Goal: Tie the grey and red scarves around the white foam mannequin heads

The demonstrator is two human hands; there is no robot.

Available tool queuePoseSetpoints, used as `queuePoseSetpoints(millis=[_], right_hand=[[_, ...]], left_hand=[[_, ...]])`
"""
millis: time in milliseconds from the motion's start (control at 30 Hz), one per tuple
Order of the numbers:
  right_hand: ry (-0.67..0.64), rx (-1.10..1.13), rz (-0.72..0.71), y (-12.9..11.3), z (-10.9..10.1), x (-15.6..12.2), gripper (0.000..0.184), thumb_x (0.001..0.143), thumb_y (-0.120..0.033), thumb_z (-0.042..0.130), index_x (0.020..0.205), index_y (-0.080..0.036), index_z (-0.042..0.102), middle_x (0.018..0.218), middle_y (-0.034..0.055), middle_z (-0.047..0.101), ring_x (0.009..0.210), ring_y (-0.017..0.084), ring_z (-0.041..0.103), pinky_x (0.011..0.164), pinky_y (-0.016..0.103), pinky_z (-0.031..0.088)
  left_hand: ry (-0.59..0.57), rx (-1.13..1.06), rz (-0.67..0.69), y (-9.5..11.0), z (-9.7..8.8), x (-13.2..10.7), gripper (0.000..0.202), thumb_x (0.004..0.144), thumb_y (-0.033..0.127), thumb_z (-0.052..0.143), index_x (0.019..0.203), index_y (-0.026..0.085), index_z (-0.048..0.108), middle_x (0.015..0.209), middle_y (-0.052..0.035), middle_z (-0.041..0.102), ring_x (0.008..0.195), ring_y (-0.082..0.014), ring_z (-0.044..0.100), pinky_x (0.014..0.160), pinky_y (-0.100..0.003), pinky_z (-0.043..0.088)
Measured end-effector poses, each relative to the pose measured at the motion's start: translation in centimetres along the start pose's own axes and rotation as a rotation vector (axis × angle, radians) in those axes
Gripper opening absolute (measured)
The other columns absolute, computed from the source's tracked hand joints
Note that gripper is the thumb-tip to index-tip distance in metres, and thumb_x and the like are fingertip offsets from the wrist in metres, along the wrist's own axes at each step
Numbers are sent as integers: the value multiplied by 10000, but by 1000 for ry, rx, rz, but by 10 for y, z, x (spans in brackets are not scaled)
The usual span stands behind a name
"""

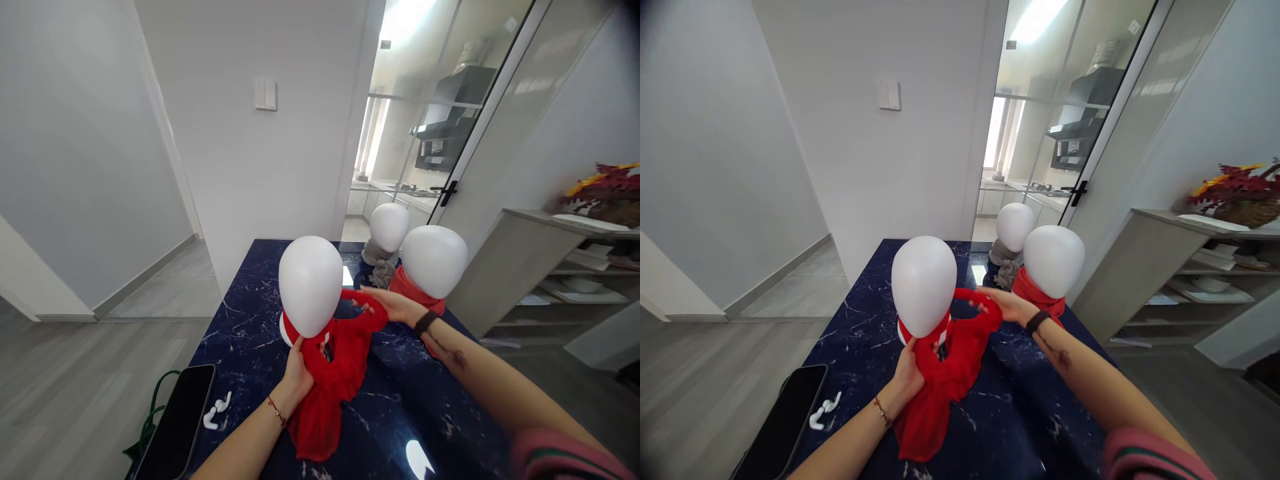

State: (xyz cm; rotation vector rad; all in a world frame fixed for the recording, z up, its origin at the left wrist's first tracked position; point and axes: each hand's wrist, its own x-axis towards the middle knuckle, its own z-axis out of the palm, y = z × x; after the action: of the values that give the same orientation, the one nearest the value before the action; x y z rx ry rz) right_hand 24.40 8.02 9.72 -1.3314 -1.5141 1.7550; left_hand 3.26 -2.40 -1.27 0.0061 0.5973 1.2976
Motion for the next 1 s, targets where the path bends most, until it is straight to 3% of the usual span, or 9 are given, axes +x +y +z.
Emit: queuePoseSetpoints(millis=[133,267,367,467,633,700,800,900,1000], right_hand=[[-271,221,132,50,8,-53,332,759,-365,674,945,-91,640,868,97,683,767,149,654,781,292,510],[-375,132,9,74,12,-100,455,625,-492,752,849,-103,675,853,120,688,811,210,655,823,355,485],[-105,343,-203,87,18,-126,521,609,-636,696,824,-162,662,701,62,655,709,201,638,750,353,494],[223,457,-255,95,23,-149,451,653,-589,690,889,-209,637,639,27,610,571,166,583,633,329,491],[533,458,-462,77,24,-188,349,717,-567,646,664,-223,617,526,12,538,464,134,499,486,264,433],[435,287,-354,66,36,-195,305,778,-494,629,702,-200,655,602,49,611,575,166,588,567,276,473],[-2,60,-217,60,78,-191,300,813,-433,627,820,-141,696,784,104,698,743,200,661,711,299,500],[-351,131,-199,71,135,-175,359,851,-448,575,901,-112,691,877,122,712,802,192,678,746,286,499],[-435,333,-169,86,189,-157,385,822,-449,617,988,-102,644,918,129,707,865,197,674,798,297,493]], left_hand=[[-33,23,-1,1,1,-2,237,851,303,505,833,111,642,664,-72,678,553,-155,610,577,-264,497],[-38,11,-14,2,0,-3,236,849,298,491,832,115,638,659,-71,669,554,-167,610,581,-285,501],[-69,1,-19,2,-1,-3,243,851,303,495,873,114,646,713,-81,686,624,-183,639,637,-302,520],[-98,6,-8,2,-1,-4,240,849,299,509,899,112,652,753,-85,697,678,-188,653,681,-304,525],[-113,7,-21,3,1,-6,249,847,307,513,889,106,654,753,-91,701,689,-189,659,689,-299,523],[-119,12,-19,3,0,-6,252,843,319,520,884,111,653,726,-80,697,644,-178,649,648,-290,520],[-118,8,-2,3,-2,-4,249,838,295,517,928,108,656,730,-73,701,647,-171,653,661,-285,522],[-143,15,-13,2,-3,-5,245,825,224,505,976,113,662,802,-86,720,763,-199,676,785,-327,520],[-138,43,-21,4,-3,-5,229,803,156,513,968,114,667,857,-95,719,867,-232,668,857,-380,501]])
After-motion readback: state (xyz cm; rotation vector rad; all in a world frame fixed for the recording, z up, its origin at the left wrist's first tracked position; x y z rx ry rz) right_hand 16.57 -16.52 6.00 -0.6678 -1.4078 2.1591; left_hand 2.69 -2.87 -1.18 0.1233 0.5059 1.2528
